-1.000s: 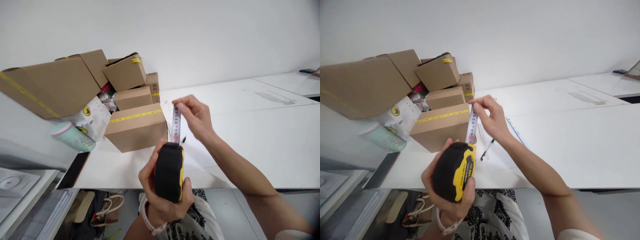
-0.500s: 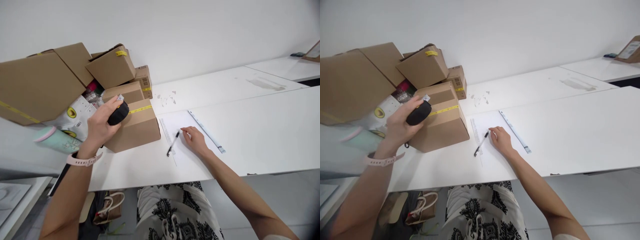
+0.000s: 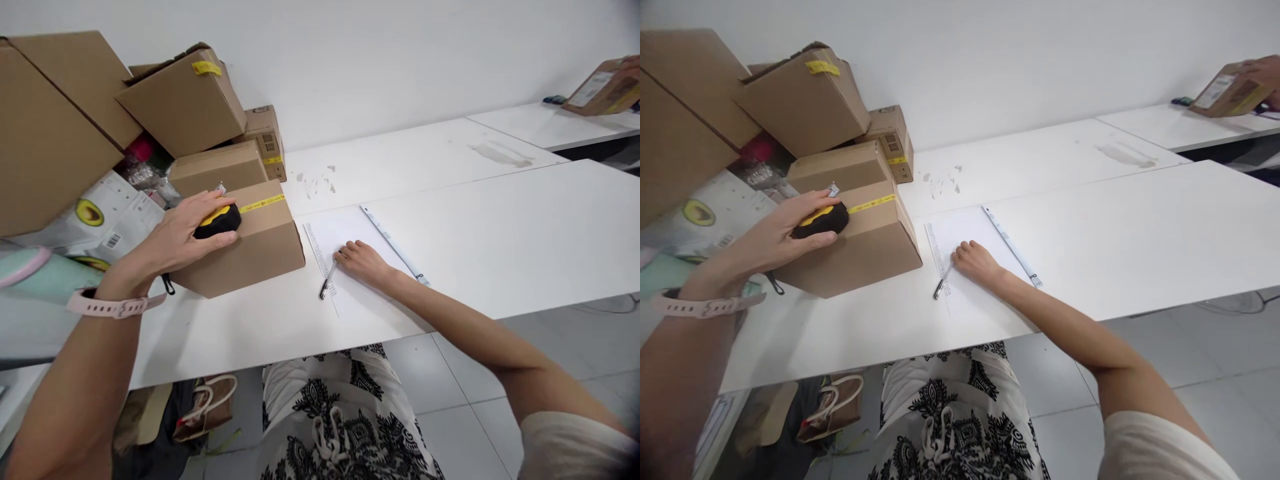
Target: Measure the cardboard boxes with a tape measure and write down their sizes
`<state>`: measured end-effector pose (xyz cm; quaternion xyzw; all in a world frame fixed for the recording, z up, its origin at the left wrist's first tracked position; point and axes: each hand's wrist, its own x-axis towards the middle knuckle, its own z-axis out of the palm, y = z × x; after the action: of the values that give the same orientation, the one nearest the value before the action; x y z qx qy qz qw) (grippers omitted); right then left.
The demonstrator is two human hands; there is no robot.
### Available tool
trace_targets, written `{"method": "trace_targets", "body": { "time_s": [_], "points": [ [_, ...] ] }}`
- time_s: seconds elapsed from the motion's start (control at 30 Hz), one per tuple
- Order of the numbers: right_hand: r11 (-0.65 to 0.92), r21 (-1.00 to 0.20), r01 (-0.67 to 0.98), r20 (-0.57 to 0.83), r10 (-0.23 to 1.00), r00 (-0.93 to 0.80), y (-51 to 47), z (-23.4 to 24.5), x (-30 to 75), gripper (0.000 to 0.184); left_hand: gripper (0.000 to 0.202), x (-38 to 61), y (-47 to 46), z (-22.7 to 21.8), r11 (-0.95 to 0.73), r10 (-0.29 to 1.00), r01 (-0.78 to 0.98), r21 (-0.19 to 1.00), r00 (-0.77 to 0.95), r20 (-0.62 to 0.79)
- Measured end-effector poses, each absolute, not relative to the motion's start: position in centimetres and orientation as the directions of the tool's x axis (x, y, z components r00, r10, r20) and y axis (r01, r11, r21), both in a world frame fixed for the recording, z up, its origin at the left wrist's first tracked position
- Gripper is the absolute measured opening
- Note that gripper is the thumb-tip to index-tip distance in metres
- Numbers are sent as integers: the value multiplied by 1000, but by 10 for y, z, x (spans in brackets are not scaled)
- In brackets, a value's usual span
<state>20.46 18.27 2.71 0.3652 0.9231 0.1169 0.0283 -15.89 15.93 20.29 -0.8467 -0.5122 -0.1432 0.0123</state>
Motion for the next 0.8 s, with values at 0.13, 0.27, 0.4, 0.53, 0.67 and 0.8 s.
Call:
{"method": "trace_targets", "body": {
  "time_s": [0.13,0.27,0.4,0.53,0.67,0.8],
  "points": [
    [783,342,519,-92,577,-811,195,41,197,26,69,-147,149,187,-477,761,879,-14,421,494],
    [785,242,571,47,578,-815,198,39,215,21,37,-96,115,149,-637,340,732,-242,548,764],
    [527,-317,789,454,814,-361,174,27,235,5,17,-28,72,79,-878,108,396,-270,712,694],
    [243,-937,252,262,964,44,128,19,223,5,43,12,51,20,-893,263,403,-199,828,495],
    [60,-998,-17,61,996,-71,97,14,199,13,71,20,46,0,-850,424,492,-188,851,310],
    [-13,-1000,-16,-11,992,-122,92,8,189,25,68,16,45,5,-839,445,494,-228,864,234]
  ]
}}
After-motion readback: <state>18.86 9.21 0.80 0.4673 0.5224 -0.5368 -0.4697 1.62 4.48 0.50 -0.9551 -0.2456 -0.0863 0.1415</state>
